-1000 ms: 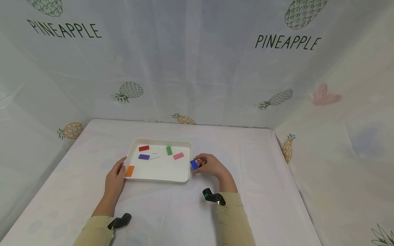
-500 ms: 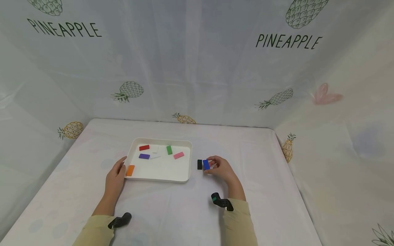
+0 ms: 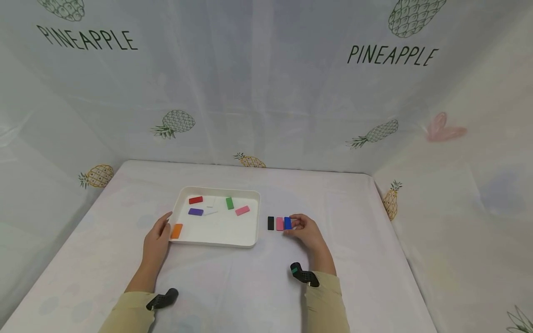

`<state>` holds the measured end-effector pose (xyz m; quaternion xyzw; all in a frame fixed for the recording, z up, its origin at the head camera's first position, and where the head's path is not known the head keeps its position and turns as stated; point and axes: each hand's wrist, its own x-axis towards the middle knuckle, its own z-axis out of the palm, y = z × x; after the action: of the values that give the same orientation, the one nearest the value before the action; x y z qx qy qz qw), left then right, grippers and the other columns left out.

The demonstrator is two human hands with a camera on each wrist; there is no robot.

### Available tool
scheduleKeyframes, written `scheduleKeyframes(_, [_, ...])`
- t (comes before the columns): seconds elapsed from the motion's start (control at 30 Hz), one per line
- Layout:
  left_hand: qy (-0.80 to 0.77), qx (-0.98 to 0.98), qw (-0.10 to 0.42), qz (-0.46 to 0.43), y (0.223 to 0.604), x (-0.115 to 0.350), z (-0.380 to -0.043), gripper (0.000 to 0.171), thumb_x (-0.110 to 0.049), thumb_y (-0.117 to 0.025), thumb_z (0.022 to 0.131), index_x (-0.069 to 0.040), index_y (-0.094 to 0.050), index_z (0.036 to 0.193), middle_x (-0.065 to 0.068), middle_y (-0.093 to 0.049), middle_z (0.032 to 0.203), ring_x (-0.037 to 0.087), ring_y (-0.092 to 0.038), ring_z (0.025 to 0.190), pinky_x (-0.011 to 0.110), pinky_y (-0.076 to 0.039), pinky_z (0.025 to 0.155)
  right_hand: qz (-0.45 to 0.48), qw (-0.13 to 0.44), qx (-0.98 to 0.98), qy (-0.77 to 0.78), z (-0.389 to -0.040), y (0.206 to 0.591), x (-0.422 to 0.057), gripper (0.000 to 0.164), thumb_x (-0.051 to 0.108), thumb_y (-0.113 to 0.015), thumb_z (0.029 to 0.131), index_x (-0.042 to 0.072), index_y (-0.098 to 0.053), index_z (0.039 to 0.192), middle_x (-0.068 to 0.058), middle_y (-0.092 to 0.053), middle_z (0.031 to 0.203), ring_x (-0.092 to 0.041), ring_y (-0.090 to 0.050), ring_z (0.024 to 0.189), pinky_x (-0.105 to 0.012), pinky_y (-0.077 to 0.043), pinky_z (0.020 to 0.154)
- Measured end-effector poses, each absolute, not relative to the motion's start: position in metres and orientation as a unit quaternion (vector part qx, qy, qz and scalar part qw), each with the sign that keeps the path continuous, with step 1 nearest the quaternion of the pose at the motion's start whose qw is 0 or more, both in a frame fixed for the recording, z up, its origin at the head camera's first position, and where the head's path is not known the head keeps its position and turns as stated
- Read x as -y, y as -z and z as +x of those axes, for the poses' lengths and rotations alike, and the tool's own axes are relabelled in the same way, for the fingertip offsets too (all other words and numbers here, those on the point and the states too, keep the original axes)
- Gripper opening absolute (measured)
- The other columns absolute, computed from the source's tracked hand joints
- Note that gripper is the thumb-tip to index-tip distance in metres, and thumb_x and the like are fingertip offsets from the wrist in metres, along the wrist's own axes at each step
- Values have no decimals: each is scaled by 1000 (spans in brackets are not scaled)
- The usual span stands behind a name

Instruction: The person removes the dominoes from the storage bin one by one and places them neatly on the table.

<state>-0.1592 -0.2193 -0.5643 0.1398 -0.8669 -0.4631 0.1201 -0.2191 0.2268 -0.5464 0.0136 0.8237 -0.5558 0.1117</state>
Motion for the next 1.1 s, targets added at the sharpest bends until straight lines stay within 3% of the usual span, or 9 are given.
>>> scheduleKeyframes(0.2, [459,870,120,137,564,219,-159,44,-26,-37,104,-16,-47,145,17,-55,133,31,-51,112,51,-43,99,33,116,-811,572,-220,546,-228,54,5,-81,77,-2,-56,124,-6,-58,84,-15,-48,71,-20,-41,58])
scheduleKeyframes(0.5, [463,868,114,140,565,221,-160,44,-28,-37,104,-17,-47,146,16,-55,132,31,-51,112,52,-42,100,26,87,-854,513,-220,546,-224,52,8,-83,76,0,-59,122,-4,-57,77,-18,-48,68,-29,-41,66])
scheduleKeyframes(1.1, [462,867,121,139,565,220,-160,43,-26,-38,104,-17,-47,145,16,-57,129,30,-52,110,50,-43,97,47,84,-872,481,-221,542,-215,51,8,-84,75,0,-61,119,-2,-56,67,-16,-47,62,-30,-40,63])
